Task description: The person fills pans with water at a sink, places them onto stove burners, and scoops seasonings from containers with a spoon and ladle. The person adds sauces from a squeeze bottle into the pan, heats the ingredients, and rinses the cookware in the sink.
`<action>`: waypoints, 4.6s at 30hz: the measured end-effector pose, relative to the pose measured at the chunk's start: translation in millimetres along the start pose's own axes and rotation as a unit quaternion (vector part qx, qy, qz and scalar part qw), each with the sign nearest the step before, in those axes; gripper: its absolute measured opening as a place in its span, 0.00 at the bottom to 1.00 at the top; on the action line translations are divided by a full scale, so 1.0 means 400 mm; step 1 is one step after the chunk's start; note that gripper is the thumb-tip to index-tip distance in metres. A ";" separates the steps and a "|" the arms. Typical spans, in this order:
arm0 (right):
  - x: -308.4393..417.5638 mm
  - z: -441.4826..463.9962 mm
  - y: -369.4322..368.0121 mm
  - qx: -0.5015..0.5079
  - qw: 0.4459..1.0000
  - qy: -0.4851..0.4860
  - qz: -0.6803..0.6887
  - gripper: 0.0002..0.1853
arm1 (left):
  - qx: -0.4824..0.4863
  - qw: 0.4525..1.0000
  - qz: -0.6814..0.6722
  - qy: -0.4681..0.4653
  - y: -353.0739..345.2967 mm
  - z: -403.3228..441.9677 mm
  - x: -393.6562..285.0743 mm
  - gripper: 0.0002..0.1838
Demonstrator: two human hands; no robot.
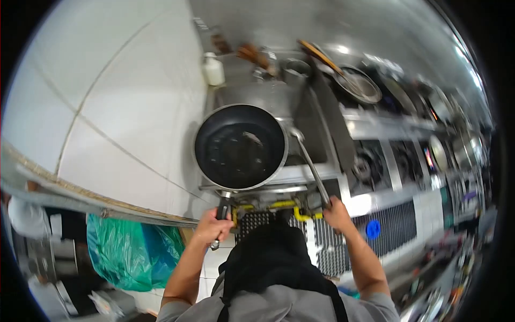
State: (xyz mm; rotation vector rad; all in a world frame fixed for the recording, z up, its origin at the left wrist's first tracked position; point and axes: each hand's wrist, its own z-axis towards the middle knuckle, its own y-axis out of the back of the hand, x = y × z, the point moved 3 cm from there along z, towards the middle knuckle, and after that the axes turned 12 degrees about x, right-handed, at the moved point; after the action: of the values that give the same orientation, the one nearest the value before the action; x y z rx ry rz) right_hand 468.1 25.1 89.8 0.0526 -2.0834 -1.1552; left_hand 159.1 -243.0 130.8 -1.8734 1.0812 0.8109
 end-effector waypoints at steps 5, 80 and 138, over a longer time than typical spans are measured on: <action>0.028 -0.306 0.088 0.050 0.896 -0.053 0.439 0.13 | 0.036 0.999 0.015 0.007 -0.016 -0.052 -0.022 0.09; -2.768 -1.316 1.732 -0.145 0.671 -0.397 0.610 0.15 | 0.279 0.959 0.040 0.034 -3.472 1.794 0.386 0.08; -2.620 0.007 1.944 0.229 0.842 -0.063 0.485 0.12 | -0.468 0.859 -0.203 0.038 -3.254 1.119 1.469 0.14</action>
State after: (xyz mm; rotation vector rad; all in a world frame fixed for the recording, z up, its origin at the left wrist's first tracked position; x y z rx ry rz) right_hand 1459.3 873.3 58.6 -0.7812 -2.0058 -0.0358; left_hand 1516.0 327.3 -139.4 -2.8209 0.2507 1.1143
